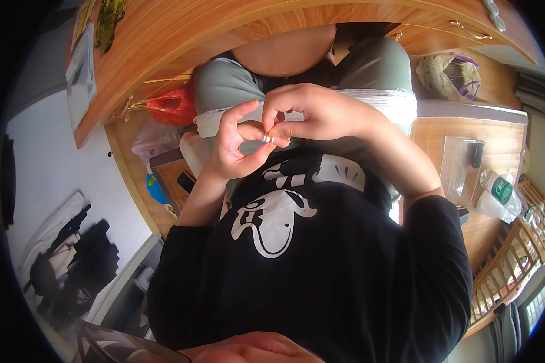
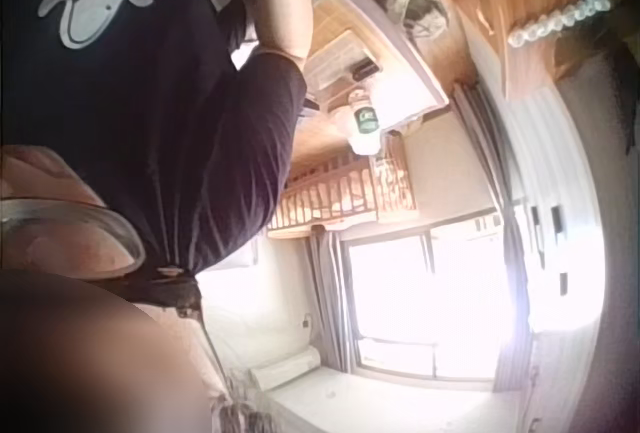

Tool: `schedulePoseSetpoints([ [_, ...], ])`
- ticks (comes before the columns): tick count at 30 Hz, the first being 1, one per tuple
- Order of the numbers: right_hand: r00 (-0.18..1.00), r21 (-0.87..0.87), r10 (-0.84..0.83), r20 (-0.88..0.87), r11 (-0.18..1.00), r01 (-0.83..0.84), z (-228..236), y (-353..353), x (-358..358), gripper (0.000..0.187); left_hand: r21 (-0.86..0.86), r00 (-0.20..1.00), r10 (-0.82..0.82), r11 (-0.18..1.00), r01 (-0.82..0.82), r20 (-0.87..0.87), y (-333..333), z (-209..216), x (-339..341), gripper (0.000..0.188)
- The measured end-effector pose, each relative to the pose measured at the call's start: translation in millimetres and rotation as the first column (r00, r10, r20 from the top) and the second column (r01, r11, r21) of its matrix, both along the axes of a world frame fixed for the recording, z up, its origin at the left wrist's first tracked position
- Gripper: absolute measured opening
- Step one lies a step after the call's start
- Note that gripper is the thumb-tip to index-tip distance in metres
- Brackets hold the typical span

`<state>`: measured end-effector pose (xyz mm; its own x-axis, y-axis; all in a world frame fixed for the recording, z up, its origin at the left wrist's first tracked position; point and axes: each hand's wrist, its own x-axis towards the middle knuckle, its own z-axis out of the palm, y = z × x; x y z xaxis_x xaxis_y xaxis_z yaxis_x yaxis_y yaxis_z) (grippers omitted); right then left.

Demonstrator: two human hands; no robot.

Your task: The recorder winds white string around their legs and attaches small white plastic rings to the string while sitting at a desk.

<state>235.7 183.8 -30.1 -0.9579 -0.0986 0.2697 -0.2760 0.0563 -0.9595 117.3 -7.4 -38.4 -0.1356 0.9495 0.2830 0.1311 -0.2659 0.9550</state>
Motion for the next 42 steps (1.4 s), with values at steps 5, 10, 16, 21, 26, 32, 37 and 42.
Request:
schedulePoseSetpoints([
  [5, 0.989, -0.089, 0.112, 0.1, 0.991, -0.103, 4.2, -1.7, -1.3, 0.008, 0.015, 0.999, -0.034, 0.999, 0.034, 0.016, 1.7, 3.6, -3.5, 0.069],
  [10, 0.974, -0.052, 0.172, 0.15, 0.985, -0.165, 8.3, 2.5, -0.9, 0.005, -0.049, 0.995, -0.045, 0.998, 0.05, 0.093, -1.7, 5.6, 0.5, 0.074],
  [16, 0.955, -0.065, 0.232, 0.187, 0.973, -0.223, 8.4, 6.9, 0.0, 0.006, -0.15, 0.957, -0.019, 0.987, 0.064, 0.288, -9.6, 7.9, -5.7, 0.08],
  [21, 0.984, -0.084, 0.149, 0.1, 0.986, -0.141, 1.4, 1.4, 2.5, 0.009, -0.219, 0.922, 0.035, 0.974, 0.055, 0.385, -11.2, 5.8, -6.1, 0.075],
  [26, 0.993, -0.157, 0.002, 0.119, 0.987, 0.017, -0.4, -2.3, 9.0, 0.017, -0.206, 0.901, 0.086, 0.979, 0.004, 0.425, -6.5, -0.8, -4.6, 0.064],
  [32, 0.923, 0.032, -0.345, 0.173, 0.938, 0.344, 2.7, -16.7, 16.5, 0.022, -0.196, 0.887, 0.213, 0.97, -0.143, 0.41, 4.4, -6.6, 3.5, 0.052],
  [37, 0.875, 0.094, -0.459, 0.155, 0.888, 0.449, 9.4, -20.1, 18.2, 0.016, -0.173, 0.88, 0.279, 0.958, -0.228, 0.383, 9.7, -11.8, 12.4, 0.049],
  [42, 0.903, -0.034, -0.4, 0.156, 0.911, 0.41, 6.9, -13.1, 21.8, 0.012, -0.043, 0.851, 0.216, 0.974, -0.223, 0.48, 13.3, -14.1, 20.9, 0.051],
])
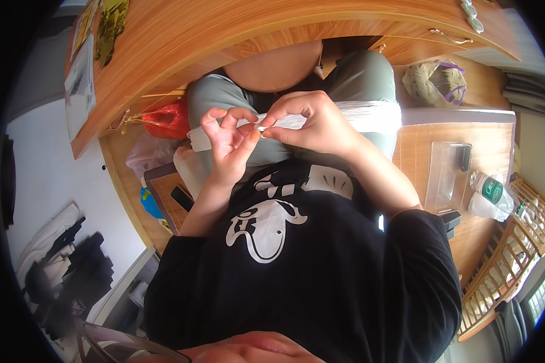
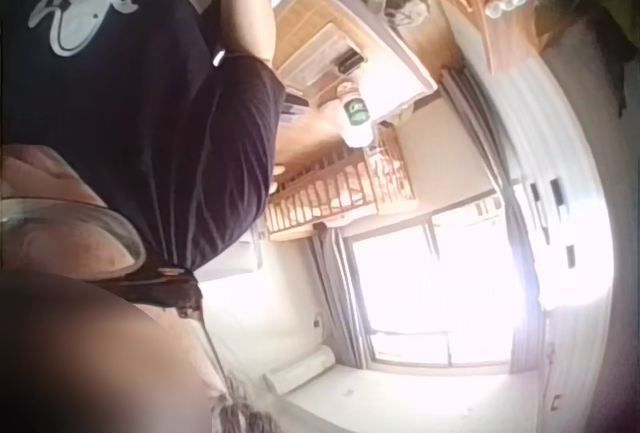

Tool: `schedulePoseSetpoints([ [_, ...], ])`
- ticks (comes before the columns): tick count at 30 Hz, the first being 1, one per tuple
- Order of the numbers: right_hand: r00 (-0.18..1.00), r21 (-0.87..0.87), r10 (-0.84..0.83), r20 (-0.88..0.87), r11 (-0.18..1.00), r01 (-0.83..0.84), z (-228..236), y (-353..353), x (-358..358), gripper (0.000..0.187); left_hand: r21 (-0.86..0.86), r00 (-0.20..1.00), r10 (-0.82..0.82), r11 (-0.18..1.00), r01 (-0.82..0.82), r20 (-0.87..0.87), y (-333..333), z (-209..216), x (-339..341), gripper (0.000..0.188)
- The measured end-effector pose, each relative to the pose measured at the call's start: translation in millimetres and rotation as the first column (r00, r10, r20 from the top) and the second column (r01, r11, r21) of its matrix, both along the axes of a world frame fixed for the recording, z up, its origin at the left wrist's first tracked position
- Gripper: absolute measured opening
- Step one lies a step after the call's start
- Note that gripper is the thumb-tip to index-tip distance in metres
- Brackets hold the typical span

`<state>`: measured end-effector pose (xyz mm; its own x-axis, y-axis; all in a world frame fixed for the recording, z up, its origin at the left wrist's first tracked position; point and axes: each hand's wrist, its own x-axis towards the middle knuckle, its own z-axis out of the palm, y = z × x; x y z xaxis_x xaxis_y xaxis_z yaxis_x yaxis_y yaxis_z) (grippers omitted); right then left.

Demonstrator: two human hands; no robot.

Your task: The recorder winds white string around their legs and attaches small white plastic rings to the string while sitting at a desk.

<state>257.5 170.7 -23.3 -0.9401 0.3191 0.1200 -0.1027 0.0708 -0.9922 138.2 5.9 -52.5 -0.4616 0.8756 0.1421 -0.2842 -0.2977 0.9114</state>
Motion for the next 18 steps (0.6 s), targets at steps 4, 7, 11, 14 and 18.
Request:
schedulePoseSetpoints([
  [4, 0.999, 0.046, 0.049, -0.015, 0.998, -0.048, -2.6, 4.2, -0.3, 0.009, -0.081, 0.999, -0.041, 0.996, 0.041, 0.007, -2.2, -3.5, -8.3, 0.051],
  [7, 1.0, 0.081, 0.022, -0.002, 0.996, -0.022, -4.7, 6.0, 1.6, 0.007, -0.09, 0.993, -0.033, 0.995, 0.043, 0.113, 0.8, -1.3, -6.9, 0.045],
  [11, 0.996, -0.105, -0.081, 0.025, 0.991, 0.083, -10.9, 5.8, 6.0, 0.005, -0.107, 0.959, -0.023, 0.993, 0.056, 0.281, 6.4, 0.8, -11.5, 0.038],
  [14, 0.984, -0.162, -0.168, 0.064, 0.971, 0.176, -4.5, 14.3, 10.5, 0.005, -0.099, 0.951, 0.033, 0.995, -0.003, 0.307, 10.2, 0.3, -16.6, 0.037],
  [18, 0.966, 0.442, -0.242, -0.089, 0.86, 0.256, 38.7, 60.9, 25.9, 0.011, -0.151, 0.99, 0.056, 0.988, -0.036, 0.129, 1.6, -2.0, -22.8, 0.038],
])
